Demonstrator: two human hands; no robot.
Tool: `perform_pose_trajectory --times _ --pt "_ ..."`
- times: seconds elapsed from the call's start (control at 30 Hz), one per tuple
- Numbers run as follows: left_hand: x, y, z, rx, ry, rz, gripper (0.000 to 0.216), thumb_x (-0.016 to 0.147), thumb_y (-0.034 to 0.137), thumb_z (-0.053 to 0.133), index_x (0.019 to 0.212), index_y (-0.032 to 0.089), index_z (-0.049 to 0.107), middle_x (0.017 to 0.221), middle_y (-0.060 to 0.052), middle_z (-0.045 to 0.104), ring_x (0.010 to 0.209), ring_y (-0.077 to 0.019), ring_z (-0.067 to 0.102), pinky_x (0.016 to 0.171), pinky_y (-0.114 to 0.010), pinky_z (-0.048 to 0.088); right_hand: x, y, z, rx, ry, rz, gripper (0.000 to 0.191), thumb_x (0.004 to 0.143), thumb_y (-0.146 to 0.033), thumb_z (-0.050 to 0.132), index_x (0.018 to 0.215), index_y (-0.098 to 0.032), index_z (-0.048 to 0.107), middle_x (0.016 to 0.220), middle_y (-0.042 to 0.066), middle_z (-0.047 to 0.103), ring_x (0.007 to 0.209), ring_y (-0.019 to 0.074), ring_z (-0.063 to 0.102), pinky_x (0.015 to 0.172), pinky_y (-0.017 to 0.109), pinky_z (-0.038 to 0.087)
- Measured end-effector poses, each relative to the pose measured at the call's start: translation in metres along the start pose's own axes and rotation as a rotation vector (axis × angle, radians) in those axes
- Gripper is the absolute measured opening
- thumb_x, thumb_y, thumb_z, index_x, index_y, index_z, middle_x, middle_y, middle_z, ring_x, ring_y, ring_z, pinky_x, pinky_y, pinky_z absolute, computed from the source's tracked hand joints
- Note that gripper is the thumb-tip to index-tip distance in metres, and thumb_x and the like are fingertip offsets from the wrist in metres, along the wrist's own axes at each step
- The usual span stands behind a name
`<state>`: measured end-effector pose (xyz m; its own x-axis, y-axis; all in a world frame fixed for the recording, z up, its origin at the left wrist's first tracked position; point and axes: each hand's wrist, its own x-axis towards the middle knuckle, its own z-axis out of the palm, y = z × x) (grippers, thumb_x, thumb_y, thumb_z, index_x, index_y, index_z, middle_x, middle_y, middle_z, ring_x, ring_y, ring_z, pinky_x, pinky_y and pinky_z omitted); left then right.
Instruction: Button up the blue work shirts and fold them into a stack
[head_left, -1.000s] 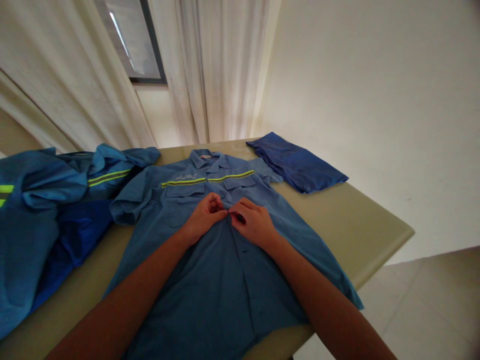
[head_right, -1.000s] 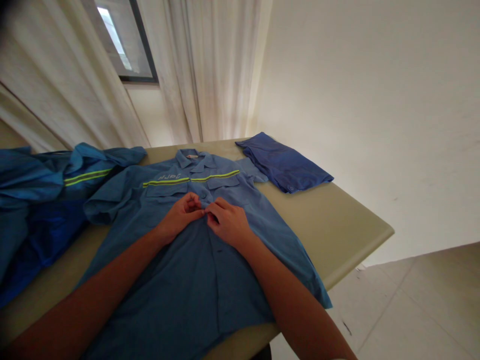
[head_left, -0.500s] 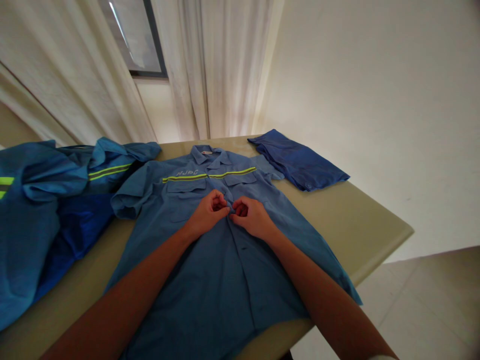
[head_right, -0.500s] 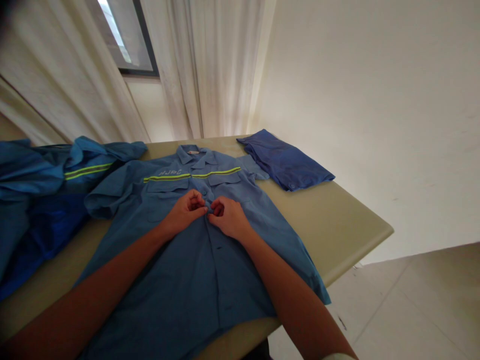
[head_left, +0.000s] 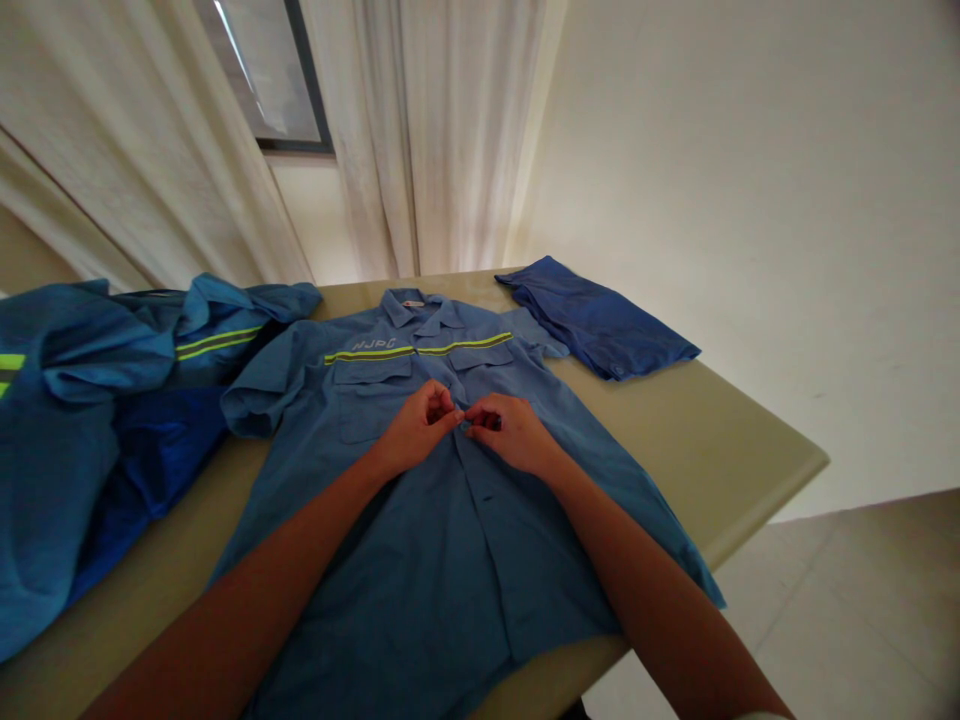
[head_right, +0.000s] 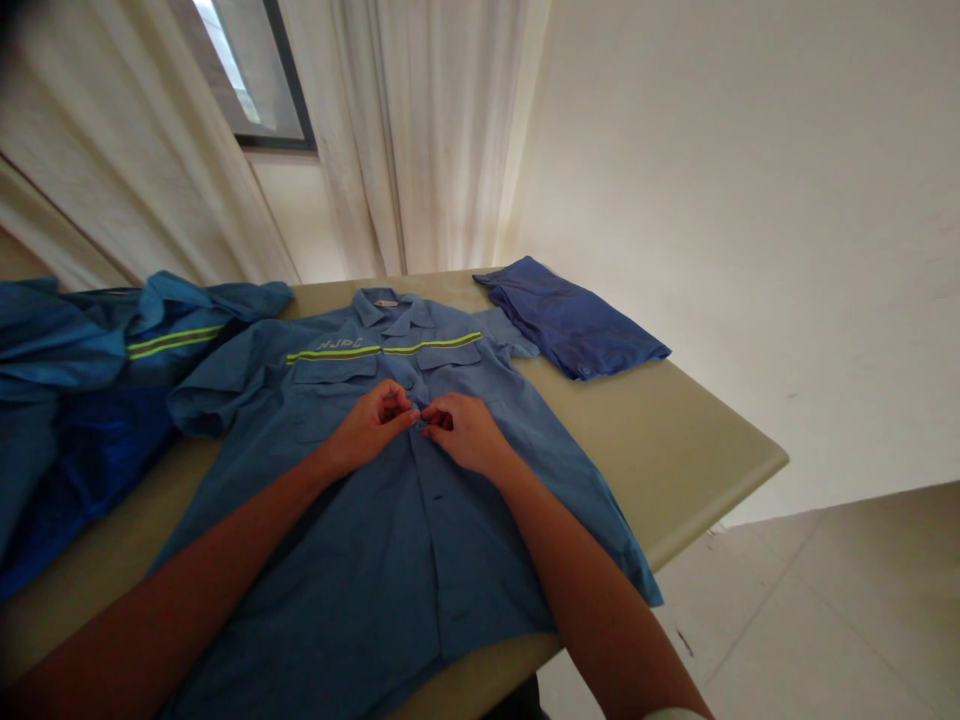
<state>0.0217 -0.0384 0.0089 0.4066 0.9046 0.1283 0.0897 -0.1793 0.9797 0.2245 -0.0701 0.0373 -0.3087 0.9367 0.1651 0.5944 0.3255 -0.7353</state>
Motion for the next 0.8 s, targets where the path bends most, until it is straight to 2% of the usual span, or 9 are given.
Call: perform_pose_trajectory --times 0.3,0.43,0.67,0.8 --pt "-0.0033 0.0010 0.0029 -0.001 0.020 0.026 0.030 0.084 0.036 0.072 0.088 0.022 0.046 0.080 0.004 0.060 0.069 -0.0105 0.056 0.064 -0.024 0.043 0.0000 0.0024 -0.0027 0.037 -0.006 -0.029 0.016 0.083 -0.013 0.072 0.095 -0.018 0.081 0.085 0.003 0.074 0.070 0.0125 0.065 0.067 0.024 0.048" --pt "-0.0035 0.0003 0.0012 -0.005 -0.029 0.038 0.029 0.084 0.035 0.073 0.090 0.022 0.047 0.083 0.004 0.061 0.072 -0.0110 0.058 0.067 -0.025 0.045 -0.0009 0.0019 -0.0004 -0.002 0.001 -0.041 0.015 0.082 -0.012 0.072 0.091 -0.018 0.082 0.083 0.002 0.074 0.069 0.0123 0.065 0.067 0.024 0.047" --pt "-0.0074 0.0002 0.0003 0.107 -0.062 0.127 0.025 0.087 0.034 0.071 0.093 0.022 0.049 0.082 0.004 0.058 0.069 -0.0104 0.056 0.065 -0.025 0.045 -0.0004 0.0060 0.0023 -0.006 -0.001 0.002 0.007 0.082 -0.018 0.074 0.082 -0.018 0.081 0.074 0.001 0.074 0.066 0.0129 0.064 0.064 0.024 0.045" --pt "-0.0061 0.0010 -0.0009 0.127 -0.056 0.106 0.026 0.086 0.034 0.072 0.093 0.022 0.050 0.079 0.004 0.058 0.068 -0.0107 0.055 0.063 -0.024 0.044 0.0009 0.0081 0.0029 0.049 -0.015 0.051 0.008 0.082 -0.021 0.075 0.078 -0.016 0.079 0.069 0.000 0.072 0.063 0.0129 0.063 0.060 0.023 0.043"
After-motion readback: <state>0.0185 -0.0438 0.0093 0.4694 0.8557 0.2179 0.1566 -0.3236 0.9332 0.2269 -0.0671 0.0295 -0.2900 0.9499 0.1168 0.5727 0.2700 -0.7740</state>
